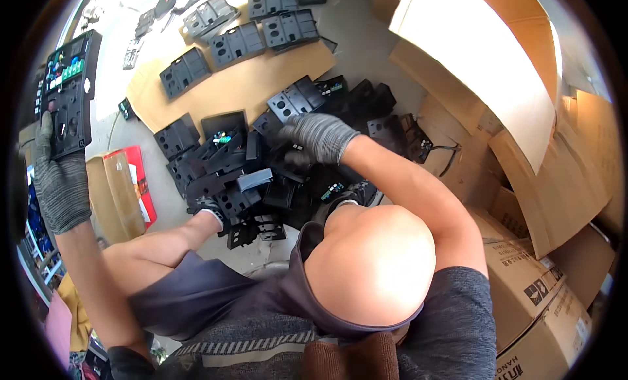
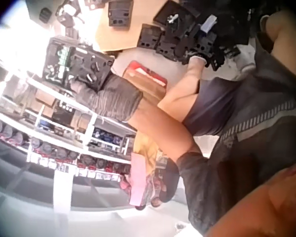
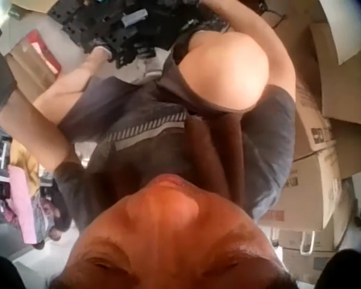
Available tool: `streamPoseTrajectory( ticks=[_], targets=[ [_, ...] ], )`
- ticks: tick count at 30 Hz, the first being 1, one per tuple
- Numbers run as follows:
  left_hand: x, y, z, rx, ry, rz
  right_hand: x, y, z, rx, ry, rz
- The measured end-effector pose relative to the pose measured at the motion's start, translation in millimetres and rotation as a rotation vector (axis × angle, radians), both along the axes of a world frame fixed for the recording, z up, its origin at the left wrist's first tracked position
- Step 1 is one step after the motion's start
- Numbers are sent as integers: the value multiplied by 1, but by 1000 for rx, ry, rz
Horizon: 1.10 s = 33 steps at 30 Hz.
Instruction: The person assembles electronic components by placing circuit boards into black plastic housings and arranging the finished units in cardboard boxes.
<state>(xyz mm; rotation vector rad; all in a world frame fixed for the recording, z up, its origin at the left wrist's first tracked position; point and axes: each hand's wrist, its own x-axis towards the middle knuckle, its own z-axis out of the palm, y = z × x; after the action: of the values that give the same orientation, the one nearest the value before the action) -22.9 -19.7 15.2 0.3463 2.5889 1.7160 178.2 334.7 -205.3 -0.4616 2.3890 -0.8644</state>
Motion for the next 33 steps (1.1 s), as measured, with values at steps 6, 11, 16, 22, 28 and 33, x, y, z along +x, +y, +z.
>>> streamPoseTrajectory(
  ticks=[6,11,16,22,28,33],
  targets=[
    [14,17,1,476,-192,192,25,-52,-9,100,328,230],
    [22,8,-5,65,96,-119,-1,-87,-12,142,269,270],
    [29,29,11,453,-184,183,-6,-66,-6,-328,242,-2],
    [26,-4,6,17,153,-20,-18,46,121,-843,69,-1115],
    [15,-4,6,598,-370,-9,-6,77,115,-622,92,-1184],
    [29,15,-8,-413,619,-149,14,36,90,-242,-286,-948]
  ],
)
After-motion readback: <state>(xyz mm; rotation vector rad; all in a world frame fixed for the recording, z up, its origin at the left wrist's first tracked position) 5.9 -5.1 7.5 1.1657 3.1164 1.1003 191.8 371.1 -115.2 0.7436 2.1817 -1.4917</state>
